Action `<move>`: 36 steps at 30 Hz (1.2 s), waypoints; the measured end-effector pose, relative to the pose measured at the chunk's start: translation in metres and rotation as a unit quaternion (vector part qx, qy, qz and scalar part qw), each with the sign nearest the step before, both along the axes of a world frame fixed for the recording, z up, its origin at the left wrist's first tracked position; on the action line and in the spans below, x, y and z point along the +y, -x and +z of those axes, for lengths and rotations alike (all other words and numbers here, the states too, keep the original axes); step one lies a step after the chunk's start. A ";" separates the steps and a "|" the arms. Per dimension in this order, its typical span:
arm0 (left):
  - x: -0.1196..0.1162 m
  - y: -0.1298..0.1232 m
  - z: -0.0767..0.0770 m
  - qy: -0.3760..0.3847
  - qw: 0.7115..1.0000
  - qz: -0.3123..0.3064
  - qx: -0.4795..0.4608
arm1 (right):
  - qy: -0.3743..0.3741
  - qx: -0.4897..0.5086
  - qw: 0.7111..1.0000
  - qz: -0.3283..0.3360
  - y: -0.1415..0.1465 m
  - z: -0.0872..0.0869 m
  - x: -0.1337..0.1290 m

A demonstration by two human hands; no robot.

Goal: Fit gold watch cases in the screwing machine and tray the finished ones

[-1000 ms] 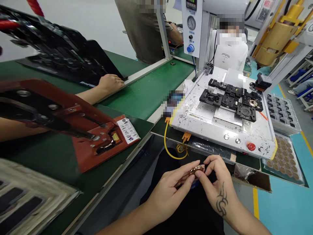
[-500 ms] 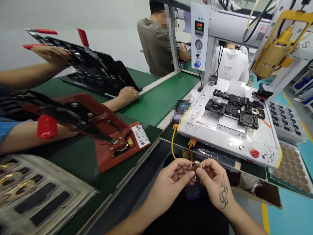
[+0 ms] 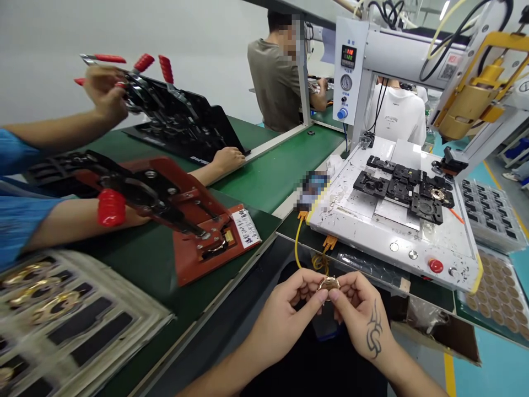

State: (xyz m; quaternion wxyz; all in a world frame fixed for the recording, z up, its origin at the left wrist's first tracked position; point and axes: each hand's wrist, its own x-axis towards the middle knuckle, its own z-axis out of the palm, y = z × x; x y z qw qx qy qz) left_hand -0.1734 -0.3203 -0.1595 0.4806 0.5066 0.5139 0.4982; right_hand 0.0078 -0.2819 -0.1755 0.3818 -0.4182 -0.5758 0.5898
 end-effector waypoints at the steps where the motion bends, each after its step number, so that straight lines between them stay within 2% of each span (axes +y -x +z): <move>1: 0.000 0.001 0.001 0.001 1.000 0.000 0.002 | -0.021 -0.010 1.000 0.010 -0.001 0.000 0.002; 3: 0.001 0.003 0.002 0.001 1.000 0.007 0.012 | -0.096 -0.044 0.993 0.043 -0.006 0.001 0.007; 5: 0.002 0.005 0.002 -0.003 0.999 0.019 0.030 | -0.203 -0.091 0.971 0.089 -0.010 0.005 0.013; 9: -0.001 0.003 0.002 -0.023 0.996 0.045 0.080 | -0.391 -0.177 0.887 0.172 -0.009 0.016 0.024; 12: -0.009 0.010 0.011 -0.048 0.988 0.063 0.135 | -0.486 -0.190 0.837 0.164 -0.003 0.016 0.029; 14: -0.016 0.028 0.027 -0.094 0.973 0.101 0.183 | -0.518 -0.174 0.824 0.151 0.004 0.012 0.035; 16: -0.022 0.057 0.053 -0.167 0.936 0.192 0.243 | -0.517 -0.151 0.830 0.145 0.014 0.009 0.042; 18: -0.025 0.095 0.081 -0.252 0.871 0.294 0.304 | -0.498 -0.127 0.847 0.135 0.025 0.012 0.048; 19: -0.023 0.114 0.093 -0.295 0.836 0.321 0.333 | -0.489 -0.118 0.855 0.131 0.032 0.016 0.050; 20: -0.020 0.132 0.102 -0.331 0.806 0.336 0.359 | -0.481 -0.114 0.859 0.129 0.038 0.021 0.051; 22: -0.009 0.162 0.113 -0.356 0.783 0.290 0.419 | -0.478 -0.115 0.860 0.134 0.049 0.032 0.050; 25: 0.008 0.184 0.114 -0.345 0.772 0.170 0.506 | -0.477 -0.107 0.862 0.137 0.063 0.042 0.045; 27: 0.015 0.186 0.119 -0.345 0.775 0.150 0.509 | -0.467 -0.092 0.870 0.130 0.072 0.040 0.046; 30: 0.026 0.188 0.146 -0.361 0.800 0.226 0.423 | -0.460 -0.080 0.875 0.129 0.093 0.031 0.058; 33: 0.038 0.209 0.180 -0.355 0.829 0.311 0.300 | -0.461 -0.081 0.870 0.155 0.123 0.021 0.077; 35: 0.040 0.231 0.188 -0.313 0.843 0.350 0.263 | -0.446 -0.093 0.872 0.180 0.144 0.014 0.089; 36: 0.037 0.241 0.184 -0.279 0.846 0.369 0.264 | -0.439 -0.099 0.873 0.190 0.153 0.010 0.093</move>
